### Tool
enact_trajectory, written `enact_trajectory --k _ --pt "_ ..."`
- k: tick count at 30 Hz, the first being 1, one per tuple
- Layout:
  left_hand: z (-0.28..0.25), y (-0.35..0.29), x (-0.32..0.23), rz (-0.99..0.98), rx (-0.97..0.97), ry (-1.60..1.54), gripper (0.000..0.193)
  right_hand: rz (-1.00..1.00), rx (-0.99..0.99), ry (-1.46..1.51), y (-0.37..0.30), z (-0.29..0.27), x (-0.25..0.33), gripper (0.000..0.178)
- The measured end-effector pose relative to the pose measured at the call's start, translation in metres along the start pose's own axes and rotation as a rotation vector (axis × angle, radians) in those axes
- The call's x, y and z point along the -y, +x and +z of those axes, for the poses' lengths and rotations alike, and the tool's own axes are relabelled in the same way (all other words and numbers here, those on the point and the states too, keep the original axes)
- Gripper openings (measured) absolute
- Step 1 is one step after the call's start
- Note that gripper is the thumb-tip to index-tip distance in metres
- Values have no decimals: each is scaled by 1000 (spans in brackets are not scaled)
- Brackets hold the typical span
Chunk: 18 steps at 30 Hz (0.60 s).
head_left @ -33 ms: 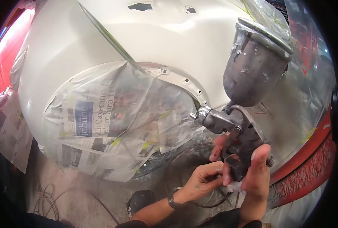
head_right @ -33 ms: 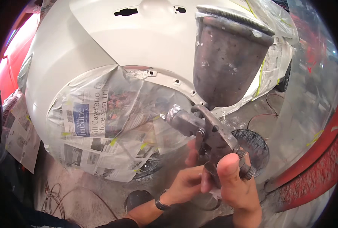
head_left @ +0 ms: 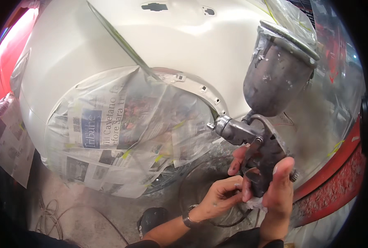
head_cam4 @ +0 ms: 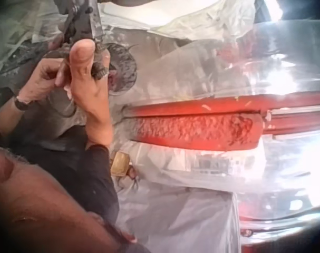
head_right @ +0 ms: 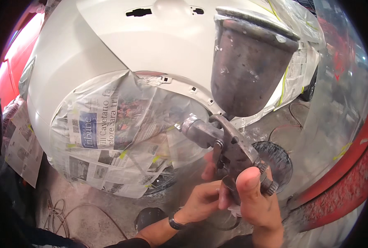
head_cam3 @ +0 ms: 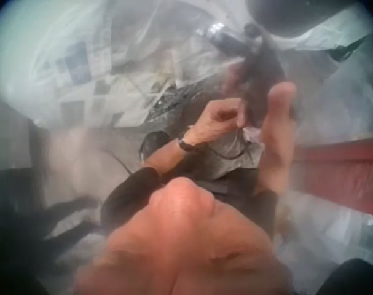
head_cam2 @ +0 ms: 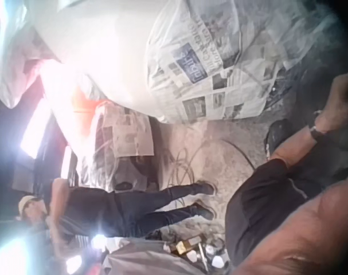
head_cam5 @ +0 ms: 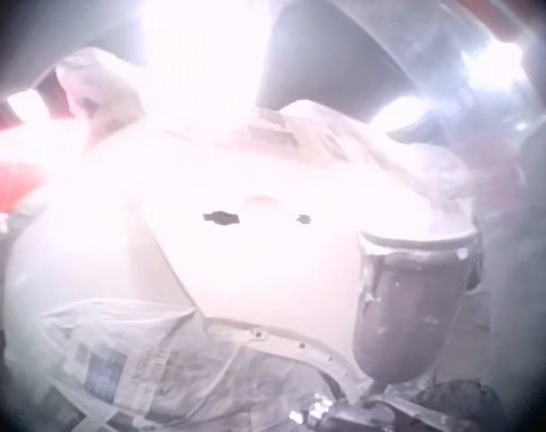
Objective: The person adjusts masking paper and tape on a white car panel and then uses a spray gun to apply paint to the surface.
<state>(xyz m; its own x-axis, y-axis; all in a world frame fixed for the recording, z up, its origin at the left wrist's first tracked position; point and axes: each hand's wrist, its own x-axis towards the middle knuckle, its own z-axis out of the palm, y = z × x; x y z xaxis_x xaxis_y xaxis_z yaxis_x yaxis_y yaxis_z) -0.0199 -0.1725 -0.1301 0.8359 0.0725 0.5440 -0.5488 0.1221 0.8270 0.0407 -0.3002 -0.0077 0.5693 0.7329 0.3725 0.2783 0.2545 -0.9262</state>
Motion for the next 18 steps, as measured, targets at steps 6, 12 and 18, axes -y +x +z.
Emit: enact_trajectory --k 6,12,18 --pt "-7 -1 1 35 -65 15 7 -64 -73 66 9 17 -7 109" --pt "-8 -4 -4 74 -163 162 12 -74 10 105 10 16 -17 109" --pt "-13 -7 1 94 -161 155 15 -124 -115 157 12 33 -26 112"
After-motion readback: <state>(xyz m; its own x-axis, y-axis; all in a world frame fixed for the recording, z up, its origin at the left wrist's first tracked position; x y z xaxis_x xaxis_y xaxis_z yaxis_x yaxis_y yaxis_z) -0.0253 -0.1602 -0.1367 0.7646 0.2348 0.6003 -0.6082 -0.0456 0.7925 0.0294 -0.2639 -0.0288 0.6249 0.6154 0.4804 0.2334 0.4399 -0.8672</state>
